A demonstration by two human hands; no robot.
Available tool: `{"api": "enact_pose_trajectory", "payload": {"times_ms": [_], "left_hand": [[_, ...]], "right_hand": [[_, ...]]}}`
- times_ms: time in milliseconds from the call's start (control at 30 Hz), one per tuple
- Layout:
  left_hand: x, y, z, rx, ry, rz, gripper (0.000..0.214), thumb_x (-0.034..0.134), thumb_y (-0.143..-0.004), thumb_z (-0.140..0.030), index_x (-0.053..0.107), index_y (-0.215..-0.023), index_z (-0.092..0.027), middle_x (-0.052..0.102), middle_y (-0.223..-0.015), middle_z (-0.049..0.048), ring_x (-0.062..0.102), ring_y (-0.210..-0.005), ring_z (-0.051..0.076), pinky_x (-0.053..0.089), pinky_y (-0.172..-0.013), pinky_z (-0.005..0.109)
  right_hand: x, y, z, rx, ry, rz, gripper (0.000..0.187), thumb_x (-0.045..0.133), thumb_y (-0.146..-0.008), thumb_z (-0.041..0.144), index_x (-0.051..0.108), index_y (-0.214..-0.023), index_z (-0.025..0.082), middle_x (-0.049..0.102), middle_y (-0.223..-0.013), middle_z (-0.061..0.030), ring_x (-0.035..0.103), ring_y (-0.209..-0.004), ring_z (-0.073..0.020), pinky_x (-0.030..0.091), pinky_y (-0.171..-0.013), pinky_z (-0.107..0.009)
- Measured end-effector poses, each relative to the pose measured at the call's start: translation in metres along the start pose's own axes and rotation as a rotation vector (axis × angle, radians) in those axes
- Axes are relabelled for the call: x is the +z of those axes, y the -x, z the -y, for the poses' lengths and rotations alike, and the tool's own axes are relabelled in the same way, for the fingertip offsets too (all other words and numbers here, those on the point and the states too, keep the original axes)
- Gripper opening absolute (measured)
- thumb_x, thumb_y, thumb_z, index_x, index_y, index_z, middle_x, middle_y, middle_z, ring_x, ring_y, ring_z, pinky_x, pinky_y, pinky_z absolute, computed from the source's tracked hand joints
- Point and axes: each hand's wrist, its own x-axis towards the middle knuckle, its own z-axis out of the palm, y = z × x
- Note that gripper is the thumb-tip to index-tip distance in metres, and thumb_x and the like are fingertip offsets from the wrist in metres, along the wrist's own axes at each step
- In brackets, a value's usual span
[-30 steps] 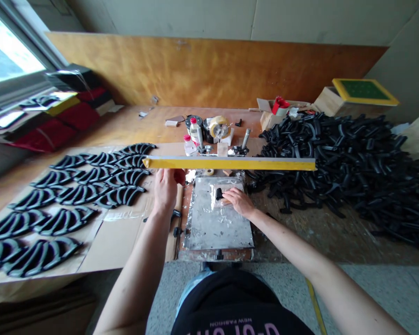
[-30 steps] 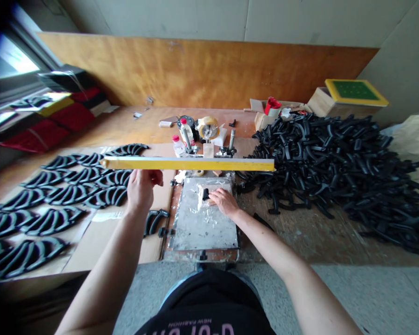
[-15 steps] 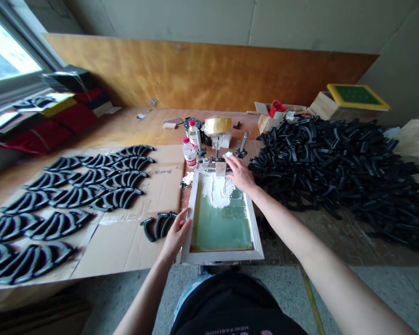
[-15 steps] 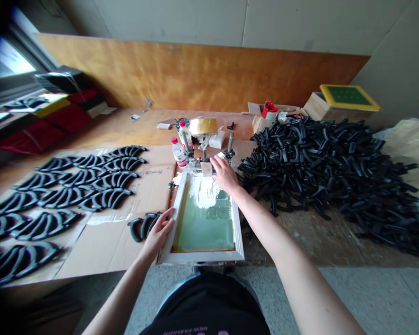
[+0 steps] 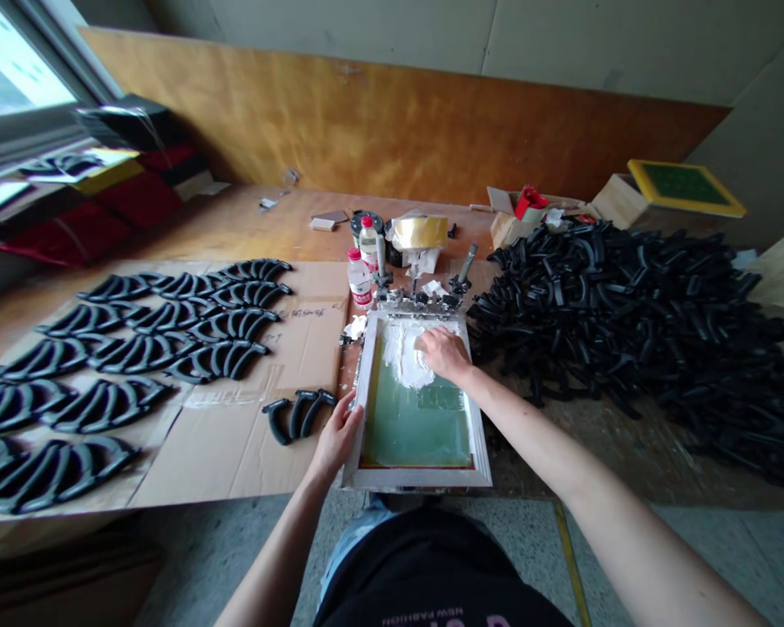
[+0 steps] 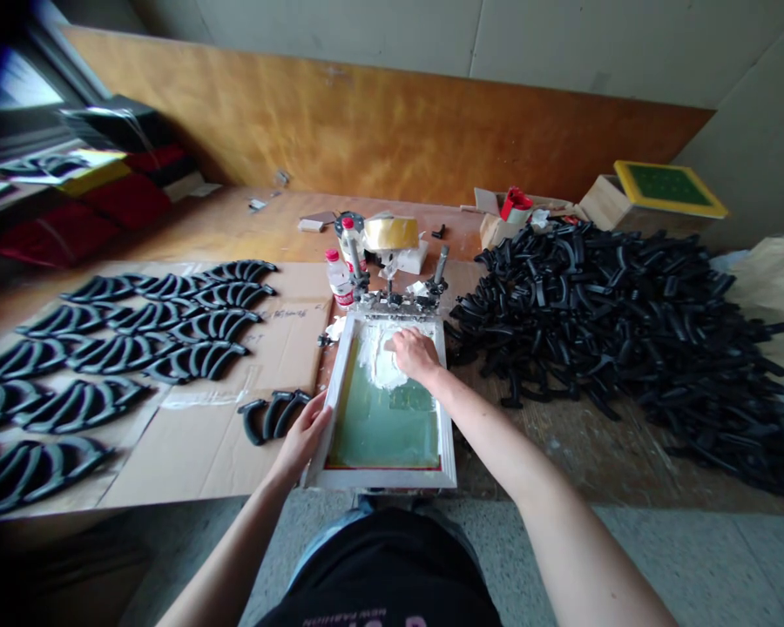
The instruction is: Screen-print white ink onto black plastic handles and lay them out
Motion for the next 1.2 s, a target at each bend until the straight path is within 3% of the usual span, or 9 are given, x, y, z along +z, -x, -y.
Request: {"api": "enact_pose_trajectory", "payload": {"times_ms": [133, 200, 400, 567, 667, 800, 933, 1067, 1200], "left_hand": [[0.001, 0.002, -0.001, -0.008, 0.01, 0.016, 0.074, 0.061, -0.077, -0.061, 0.049, -0.138, -0.019, 0.07, -0.098, 0.0066, 0.067, -0.087, 0.022, 0.052, -0.075, 0.031], [0.002, 0.004, -0.003, -0.009, 0.014, 0.006, 0.074, 0.061, -0.077, -0.061, 0.05, -0.137, -0.019, 0.07, -0.101, 0.0075, 0.067, -0.088, 0.022, 0.052, -0.075, 0.031], [0.002, 0.004, -0.005, -0.011, 0.021, -0.018, 0.078, 0.063, -0.074, -0.063, 0.052, -0.136, -0.017, 0.072, -0.1, 0.0092, 0.067, -0.088, 0.024, 0.052, -0.073, 0.032], [0.003, 0.006, -0.012, -0.006, 0.024, -0.035, 0.075, 0.066, -0.073, -0.06, 0.054, -0.134, -0.017, 0.072, -0.094, 0.0086, 0.067, -0.084, 0.023, 0.052, -0.071, 0.031], [0.001, 0.015, -0.029, -0.016, 0.04, -0.014, 0.077, 0.067, -0.073, -0.058, 0.051, -0.137, -0.017, 0.072, -0.089, 0.0071, 0.067, -0.077, 0.021, 0.051, -0.065, 0.029], [-0.009, 0.031, -0.068, 0.016, 0.066, 0.005, 0.075, 0.066, -0.074, -0.061, 0.053, -0.137, -0.021, 0.071, -0.09, 0.0052, 0.065, -0.073, 0.019, 0.049, -0.062, 0.026], [-0.013, 0.032, -0.114, 0.075, 0.122, -0.016, 0.062, 0.055, -0.079, -0.068, 0.067, -0.116, -0.02, 0.071, -0.094, 0.0042, 0.062, -0.069, 0.017, 0.048, -0.057, 0.024], [0.0, 0.013, -0.163, 0.328, 0.398, 0.002, 0.054, 0.059, -0.079, -0.064, 0.065, -0.111, -0.02, 0.069, -0.104, 0.0053, 0.065, -0.083, 0.018, 0.052, -0.068, 0.026], [0.018, -0.004, -0.189, 0.356, 0.521, 0.052, 0.052, 0.06, -0.08, -0.062, 0.061, -0.111, -0.021, 0.069, -0.1, 0.0073, 0.066, -0.087, 0.019, 0.054, -0.064, 0.027]], "right_hand": [[-0.01, 0.025, 0.006, -0.389, -0.079, 0.09, 0.016, 0.053, -0.081, 0.008, 0.064, -0.087, 0.018, 0.064, -0.091, -0.0079, 0.055, -0.095, -0.023, 0.043, -0.077, -0.031], [-0.02, 0.027, 0.003, -0.467, -0.125, 0.137, 0.014, 0.055, -0.08, 0.009, 0.064, -0.084, 0.019, 0.064, -0.087, -0.0055, 0.055, -0.091, -0.0212, 0.042, -0.075, -0.029], [-0.012, 0.018, 0.004, -0.284, -0.113, 0.014, 0.019, 0.052, -0.081, 0.005, 0.065, -0.087, 0.018, 0.063, -0.093, -0.0073, 0.054, -0.096, -0.022, 0.044, -0.078, -0.03], [-0.005, 0.033, 0.003, -0.387, -0.185, 0.006, 0.016, 0.056, -0.084, 0.009, 0.066, -0.093, 0.018, 0.064, -0.094, -0.0066, 0.056, -0.097, -0.0215, 0.046, -0.084, -0.031], [-0.02, 0.008, 0.0, -0.228, -0.237, -0.021, 0.018, 0.065, -0.085, 0.02, 0.066, -0.103, 0.022, 0.066, -0.096, -0.0037, 0.06, -0.091, -0.0196, 0.047, -0.079, -0.029], [-0.047, -0.042, -0.017, 0.031, -0.185, -0.125, 0.059, 0.073, -0.08, 0.026, 0.052, -0.135, 0.029, 0.067, -0.107, -0.0045, 0.062, -0.09, -0.0202, 0.047, -0.078, -0.029], [-0.064, -0.044, -0.066, 0.215, -0.214, -0.33, 0.046, 0.06, -0.088, 0.03, 0.055, -0.133, 0.026, 0.069, -0.097, -0.0052, 0.063, -0.085, -0.0209, 0.048, -0.08, -0.032], [-0.041, 0.002, -0.097, 0.463, -0.342, -0.338, 0.028, 0.049, -0.091, 0.03, 0.064, -0.112, 0.019, 0.069, -0.087, -0.0063, 0.063, -0.081, -0.0223, 0.05, -0.078, -0.036], [0.01, 0.042, -0.07, 0.292, -0.415, -0.156, 0.03, 0.066, -0.082, 0.032, 0.065, -0.111, 0.022, 0.068, -0.093, -0.0045, 0.062, -0.089, -0.0216, 0.05, -0.082, -0.036]]}}
